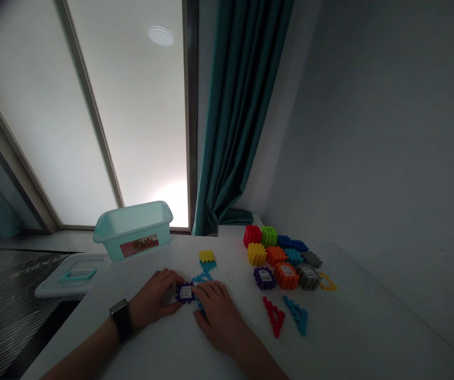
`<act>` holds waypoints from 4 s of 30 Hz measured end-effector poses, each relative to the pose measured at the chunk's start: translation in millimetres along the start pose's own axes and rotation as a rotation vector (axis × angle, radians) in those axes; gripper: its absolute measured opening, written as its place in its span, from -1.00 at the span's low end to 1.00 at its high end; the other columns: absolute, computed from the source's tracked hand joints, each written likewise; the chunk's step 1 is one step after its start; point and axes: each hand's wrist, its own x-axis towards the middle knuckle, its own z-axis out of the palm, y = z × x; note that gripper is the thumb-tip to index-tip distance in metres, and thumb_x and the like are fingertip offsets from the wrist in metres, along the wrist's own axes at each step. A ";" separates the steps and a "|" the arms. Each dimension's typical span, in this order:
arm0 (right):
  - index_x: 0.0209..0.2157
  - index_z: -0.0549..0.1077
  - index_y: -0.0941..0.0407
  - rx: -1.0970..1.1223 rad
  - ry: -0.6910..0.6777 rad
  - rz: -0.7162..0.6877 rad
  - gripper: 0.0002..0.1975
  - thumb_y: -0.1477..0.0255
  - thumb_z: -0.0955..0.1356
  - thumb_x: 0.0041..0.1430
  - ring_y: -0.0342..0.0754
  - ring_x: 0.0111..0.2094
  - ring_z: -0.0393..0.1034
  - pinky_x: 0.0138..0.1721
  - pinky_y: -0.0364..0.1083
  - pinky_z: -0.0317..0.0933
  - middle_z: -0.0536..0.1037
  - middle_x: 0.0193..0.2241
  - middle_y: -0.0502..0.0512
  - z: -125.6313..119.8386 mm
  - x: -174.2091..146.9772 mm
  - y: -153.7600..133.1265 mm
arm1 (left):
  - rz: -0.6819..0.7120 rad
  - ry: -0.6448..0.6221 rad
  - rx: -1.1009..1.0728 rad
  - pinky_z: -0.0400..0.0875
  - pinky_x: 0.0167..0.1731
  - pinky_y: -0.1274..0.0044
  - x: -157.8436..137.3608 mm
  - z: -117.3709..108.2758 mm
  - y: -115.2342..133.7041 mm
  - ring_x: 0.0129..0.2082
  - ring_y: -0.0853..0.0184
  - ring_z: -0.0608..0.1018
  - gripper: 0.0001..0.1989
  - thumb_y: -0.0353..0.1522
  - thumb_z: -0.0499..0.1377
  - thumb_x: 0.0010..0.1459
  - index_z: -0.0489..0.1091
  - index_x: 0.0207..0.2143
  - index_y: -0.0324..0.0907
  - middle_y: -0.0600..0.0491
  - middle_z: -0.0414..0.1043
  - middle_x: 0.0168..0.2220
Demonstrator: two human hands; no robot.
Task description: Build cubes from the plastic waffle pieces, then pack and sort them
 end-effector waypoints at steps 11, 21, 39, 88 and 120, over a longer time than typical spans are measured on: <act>0.31 0.14 0.07 0.082 0.111 0.101 -0.37 0.41 0.31 0.22 0.14 0.24 0.16 0.28 0.18 0.04 0.33 0.23 0.18 1.9 0.4 7.0 | 0.210 0.233 0.044 0.39 -0.14 0.32 0.3 -4.5 7.7 -0.16 0.16 0.50 -0.61 -0.37 0.29 0.06 0.34 -0.03 -0.12 -0.04 0.49 -0.12; 0.22 0.28 0.02 0.166 0.026 0.070 -0.40 0.40 0.42 0.14 0.13 0.25 0.12 0.29 0.14 0.02 0.31 0.21 0.16 -8.7 -1.0 13.9 | 0.291 0.203 -0.008 0.43 -0.14 0.33 -1.1 6.4 13.7 -0.18 0.18 0.51 -0.54 -0.40 0.32 -0.01 0.33 -0.02 -0.11 -0.03 0.48 -0.13; 0.04 0.39 0.05 0.158 0.107 0.130 -0.50 0.43 0.48 0.04 0.16 0.21 0.18 0.24 0.14 0.09 0.35 0.14 0.18 -4.3 -0.4 12.5 | 0.113 0.116 -0.013 0.42 -0.11 0.32 -3.1 13.5 -2.9 -0.12 0.15 0.49 -0.56 -0.28 0.32 0.07 0.36 0.01 -0.08 -0.05 0.41 -0.06; 0.20 0.31 -0.02 0.196 0.053 0.073 -0.47 0.49 0.37 0.20 0.07 0.19 0.24 0.24 0.11 0.13 0.41 0.16 0.08 -10.3 0.9 10.3 | 0.120 0.071 0.056 0.35 -0.15 0.36 -2.2 -6.2 6.3 -0.17 0.19 0.48 -0.67 -0.35 0.21 0.18 0.39 0.02 -0.08 -0.02 0.46 -0.13; 0.03 0.34 0.03 0.134 0.361 -0.056 -0.55 0.60 0.40 0.12 0.11 0.04 0.38 0.09 0.14 0.33 0.48 -0.01 0.16 -0.7 -1.2 10.0 | 0.153 0.321 -0.194 0.47 0.01 0.34 -5.1 9.5 3.3 0.03 0.14 0.46 -0.47 -0.45 0.30 -0.05 0.30 0.02 -0.10 -0.10 0.28 0.06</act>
